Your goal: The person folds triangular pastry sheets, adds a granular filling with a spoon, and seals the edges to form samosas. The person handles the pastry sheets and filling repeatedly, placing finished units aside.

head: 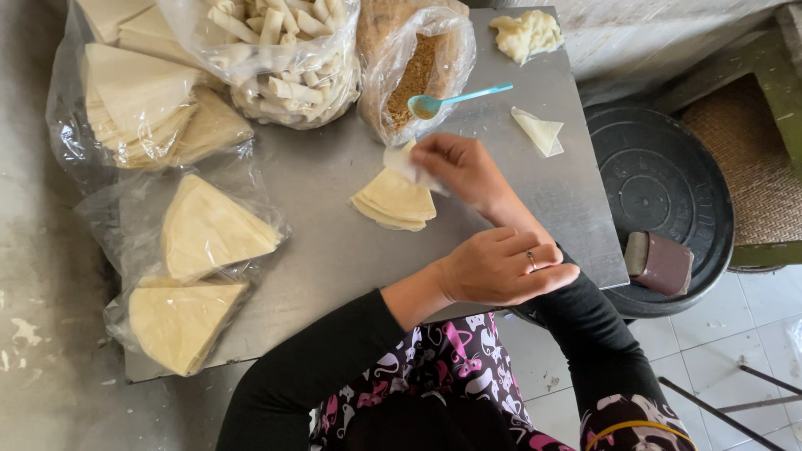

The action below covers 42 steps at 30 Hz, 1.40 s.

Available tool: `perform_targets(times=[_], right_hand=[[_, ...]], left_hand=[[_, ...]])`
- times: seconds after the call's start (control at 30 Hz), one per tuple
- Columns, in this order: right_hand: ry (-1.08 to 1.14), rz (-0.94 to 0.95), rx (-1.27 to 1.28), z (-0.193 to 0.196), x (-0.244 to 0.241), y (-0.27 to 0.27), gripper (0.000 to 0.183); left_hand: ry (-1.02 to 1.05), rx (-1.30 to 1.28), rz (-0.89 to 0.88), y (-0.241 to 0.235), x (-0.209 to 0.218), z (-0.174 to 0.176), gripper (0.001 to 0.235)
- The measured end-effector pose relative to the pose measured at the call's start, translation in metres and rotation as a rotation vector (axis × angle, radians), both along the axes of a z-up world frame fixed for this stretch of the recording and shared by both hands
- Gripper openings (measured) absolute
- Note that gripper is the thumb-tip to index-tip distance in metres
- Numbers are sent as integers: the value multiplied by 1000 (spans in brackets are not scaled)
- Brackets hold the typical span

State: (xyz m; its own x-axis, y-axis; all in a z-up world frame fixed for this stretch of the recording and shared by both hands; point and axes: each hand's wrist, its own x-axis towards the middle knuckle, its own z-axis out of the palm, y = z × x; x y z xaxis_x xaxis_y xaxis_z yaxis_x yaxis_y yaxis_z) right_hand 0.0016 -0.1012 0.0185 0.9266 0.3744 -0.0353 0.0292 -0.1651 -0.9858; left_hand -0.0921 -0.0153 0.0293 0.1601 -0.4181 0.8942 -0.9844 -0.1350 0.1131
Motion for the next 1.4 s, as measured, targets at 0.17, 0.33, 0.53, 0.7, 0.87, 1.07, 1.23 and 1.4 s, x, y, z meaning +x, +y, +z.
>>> perform_targets(times=[0.17, 0.33, 0.53, 0.7, 0.87, 1.07, 1.23, 1.4], right_hand=[[151, -247, 472, 18, 13, -29, 13], [-84, -414, 461, 44, 11, -76, 15], [-312, -531, 213, 27, 15, -104, 13], [-361, -532, 68, 8, 26, -109, 11], [-400, -558, -12, -2, 33, -111, 11], [-426, -569, -61, -5, 36, -113, 11], [-439, -569, -86, -4, 36, -113, 10], [-421, -562, -86, -5, 38, -113, 9]], left_hand=[[234, -173, 0, 7, 11, 10, 31], [494, -269, 328, 17, 40, 16, 28], [668, 288, 488, 39, 67, 6, 54], [711, 525, 360, 44, 64, 1, 53], [684, 798, 341, 47, 49, 7, 70], [633, 830, 335, 38, 39, 9, 87], [613, 819, 336, 36, 38, 5, 86], [585, 796, 362, 32, 34, 4, 83]])
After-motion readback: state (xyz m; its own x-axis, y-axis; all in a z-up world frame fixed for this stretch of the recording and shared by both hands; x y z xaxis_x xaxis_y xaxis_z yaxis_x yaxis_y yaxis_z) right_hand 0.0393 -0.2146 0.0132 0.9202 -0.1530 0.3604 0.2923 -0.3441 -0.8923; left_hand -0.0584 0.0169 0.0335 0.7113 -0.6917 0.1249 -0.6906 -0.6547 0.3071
